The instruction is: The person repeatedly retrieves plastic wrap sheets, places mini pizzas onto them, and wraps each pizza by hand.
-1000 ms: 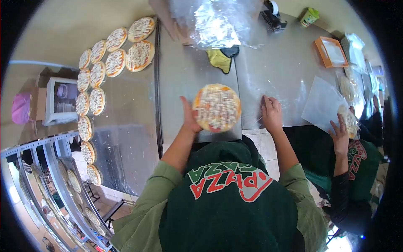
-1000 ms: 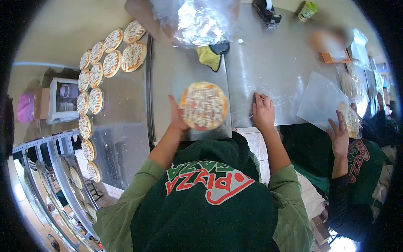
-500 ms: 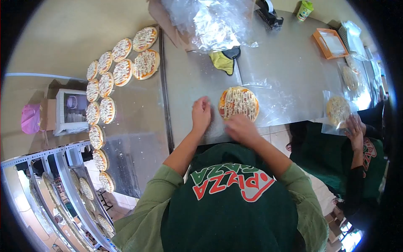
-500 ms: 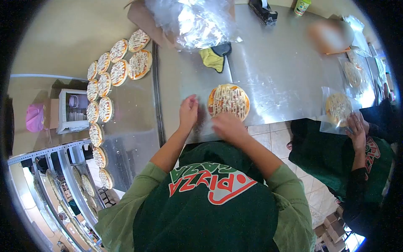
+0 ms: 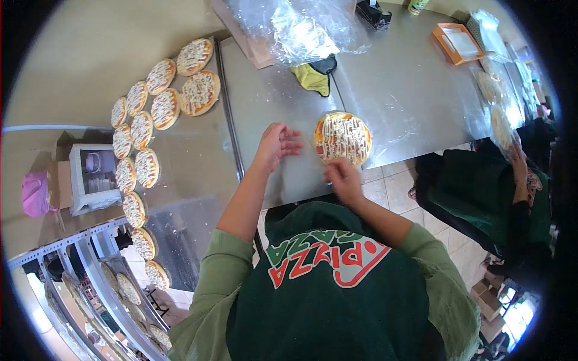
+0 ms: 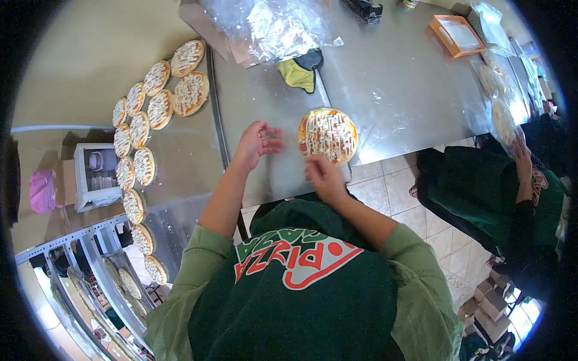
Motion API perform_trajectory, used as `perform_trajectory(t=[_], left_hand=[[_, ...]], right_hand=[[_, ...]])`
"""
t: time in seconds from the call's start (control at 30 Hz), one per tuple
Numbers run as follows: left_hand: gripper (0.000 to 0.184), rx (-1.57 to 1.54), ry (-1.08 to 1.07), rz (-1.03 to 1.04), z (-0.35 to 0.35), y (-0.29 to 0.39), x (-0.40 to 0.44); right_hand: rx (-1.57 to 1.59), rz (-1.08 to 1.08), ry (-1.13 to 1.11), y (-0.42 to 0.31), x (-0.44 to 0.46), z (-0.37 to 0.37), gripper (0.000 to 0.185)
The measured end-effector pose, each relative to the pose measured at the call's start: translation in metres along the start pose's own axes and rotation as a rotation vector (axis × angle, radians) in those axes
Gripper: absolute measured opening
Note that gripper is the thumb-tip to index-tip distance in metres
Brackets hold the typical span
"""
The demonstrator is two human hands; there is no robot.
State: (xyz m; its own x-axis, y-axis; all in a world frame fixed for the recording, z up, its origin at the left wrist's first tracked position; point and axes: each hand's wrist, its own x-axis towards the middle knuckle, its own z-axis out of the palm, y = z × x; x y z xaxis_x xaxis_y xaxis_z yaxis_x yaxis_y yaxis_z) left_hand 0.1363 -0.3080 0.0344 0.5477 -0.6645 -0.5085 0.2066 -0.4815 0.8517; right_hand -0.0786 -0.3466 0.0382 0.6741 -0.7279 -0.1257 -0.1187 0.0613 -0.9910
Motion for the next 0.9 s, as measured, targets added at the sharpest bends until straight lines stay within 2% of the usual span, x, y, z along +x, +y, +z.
perform_trajectory(t=[0.07,0.13,0.17,0.2,0.23,0.27,0.3,0.37,0.43,0.47,0.53,0.63,0.67,0.77,0.9], left_hand=[[0.032,0.012,0.059,0.203,0.030,-0.012,-0.011],[0.036,0.030,0.115,0.411,0.056,-0.017,-0.020],[0.043,0.235,0.103,0.589,0.066,-0.017,-0.020],[0.050,0.442,0.089,0.765,0.076,-0.015,-0.021],[0.058,0.650,0.072,0.938,0.085,-0.014,-0.022],[0.077,0.886,0.045,0.873,0.094,-0.014,-0.025],[0.079,0.956,0.028,0.849,0.100,-0.012,-0.026],[0.081,1.095,-0.001,0.806,0.109,-0.005,-0.025],[0.081,1.174,0.012,0.823,0.120,0.016,-0.025],[0.081,1.214,0.017,0.830,0.126,0.023,-0.024],[0.081,1.093,-0.360,0.889,0.151,0.027,0.016],[0.082,1.042,-0.698,0.808,0.205,0.037,0.067],[0.083,1.052,-0.777,0.758,0.219,0.039,0.076],[0.089,1.377,-0.509,0.773,0.236,0.070,0.056],[0.099,1.459,-0.450,0.681,0.241,0.091,0.055]], right_hand=[[0.208,0.153,0.307,-0.007,-0.003,-0.032,0.007],[0.220,0.270,0.357,0.014,-0.008,-0.055,0.008],[0.227,0.325,0.384,0.027,-0.009,-0.065,0.008],[0.201,0.383,0.353,0.028,-0.010,-0.070,0.017],[0.009,0.311,0.394,0.030,-0.008,-0.077,0.020],[-0.185,0.242,0.433,0.032,-0.004,-0.083,0.024],[-0.379,0.174,0.468,0.029,0.000,-0.090,0.028],[-0.648,0.083,0.655,0.007,0.020,-0.117,0.056],[-0.962,-0.109,0.798,0.009,0.039,-0.148,0.070],[-0.968,-0.059,0.747,0.009,0.048,-0.158,0.072],[-0.978,0.042,0.628,0.005,0.059,-0.176,0.075],[-0.781,0.248,0.430,0.003,0.069,-0.190,0.073],[-0.693,0.194,0.441,0.011,0.069,-0.197,0.063],[-0.617,0.238,0.470,0.021,0.063,-0.212,0.050],[-0.487,0.261,0.551,0.020,0.059,-0.218,0.034]])
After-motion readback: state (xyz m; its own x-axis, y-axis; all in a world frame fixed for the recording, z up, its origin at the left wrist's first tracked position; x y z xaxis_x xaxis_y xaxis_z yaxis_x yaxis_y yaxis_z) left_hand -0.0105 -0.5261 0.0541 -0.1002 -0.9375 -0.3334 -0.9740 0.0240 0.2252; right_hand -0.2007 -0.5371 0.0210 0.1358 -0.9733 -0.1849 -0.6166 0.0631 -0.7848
